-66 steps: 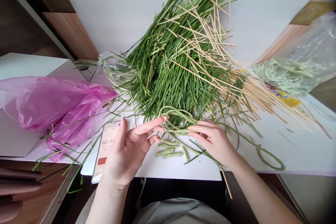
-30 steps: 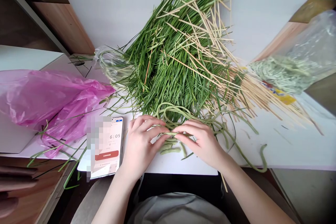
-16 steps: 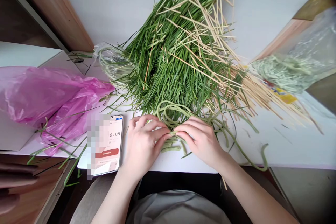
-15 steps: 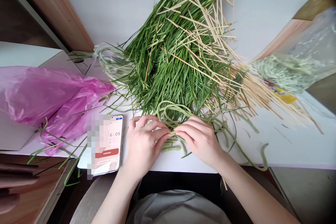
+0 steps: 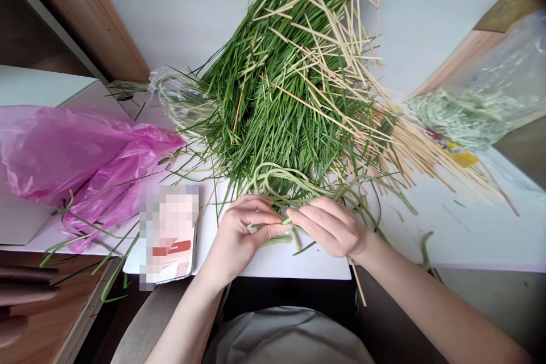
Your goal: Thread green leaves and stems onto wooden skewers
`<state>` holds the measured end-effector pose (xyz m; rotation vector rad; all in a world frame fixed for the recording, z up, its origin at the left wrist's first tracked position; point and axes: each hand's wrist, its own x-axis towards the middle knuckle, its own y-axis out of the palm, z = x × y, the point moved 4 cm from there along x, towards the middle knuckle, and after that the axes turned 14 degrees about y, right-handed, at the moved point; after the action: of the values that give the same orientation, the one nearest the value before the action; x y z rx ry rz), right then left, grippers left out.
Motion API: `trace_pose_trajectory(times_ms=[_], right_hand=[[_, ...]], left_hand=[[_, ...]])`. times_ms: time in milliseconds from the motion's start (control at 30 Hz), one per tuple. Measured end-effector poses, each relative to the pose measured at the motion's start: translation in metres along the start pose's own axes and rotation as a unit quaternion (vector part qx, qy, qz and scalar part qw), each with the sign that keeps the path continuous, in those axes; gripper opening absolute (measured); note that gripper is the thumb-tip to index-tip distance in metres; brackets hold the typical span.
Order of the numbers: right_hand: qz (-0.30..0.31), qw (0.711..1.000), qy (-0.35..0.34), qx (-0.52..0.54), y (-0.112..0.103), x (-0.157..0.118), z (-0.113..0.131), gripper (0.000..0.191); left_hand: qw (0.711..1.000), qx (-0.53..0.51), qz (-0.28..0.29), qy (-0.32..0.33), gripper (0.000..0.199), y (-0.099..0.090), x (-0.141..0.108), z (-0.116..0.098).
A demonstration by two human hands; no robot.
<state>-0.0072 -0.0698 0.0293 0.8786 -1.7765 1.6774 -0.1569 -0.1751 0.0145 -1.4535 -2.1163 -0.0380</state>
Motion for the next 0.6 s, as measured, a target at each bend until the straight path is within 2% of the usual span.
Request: trace_pose_trajectory(times_ms=[67, 167, 233, 333, 400, 533, 600], right_hand=[[-0.028, 0.999, -0.034, -0.023, -0.006, 0.003, 0.0, 0.015], [-0.056, 0.997, -0.048, -0.035, -0.01, 0.002, -0.002, 0.015], [-0.072, 0.997, -0.034, -0.021, -0.009, -0.003, -0.004, 0.017], [-0.057, 0.997, 0.025, 0.047, 0.002, -0.014, -0.011, 0.022], [-0.068, 0.994, 0.062, 0.06, 0.01, -0.02, -0.014, 0.024], [-0.181, 0.98, 0.075, 0.02, 0.019, -0.022, -0.013, 0.022], [-0.187, 0.977, 0.094, 0.042, 0.024, -0.022, -0.014, 0.024]], left_hand=[[0.995, -0.091, -0.011, -0.039, 0.015, 0.005, -0.001, 0.0], [0.973, -0.206, -0.025, -0.105, 0.014, 0.013, -0.003, -0.001], [0.951, -0.27, -0.026, -0.15, 0.014, 0.019, -0.006, -0.001], [0.915, -0.346, -0.036, -0.203, 0.018, 0.029, -0.009, -0.002], [0.888, -0.394, -0.063, -0.229, 0.022, 0.036, -0.01, -0.002], [0.812, -0.505, -0.119, -0.267, 0.025, 0.051, -0.01, -0.004], [0.779, -0.545, -0.143, -0.275, 0.024, 0.056, -0.01, -0.006]])
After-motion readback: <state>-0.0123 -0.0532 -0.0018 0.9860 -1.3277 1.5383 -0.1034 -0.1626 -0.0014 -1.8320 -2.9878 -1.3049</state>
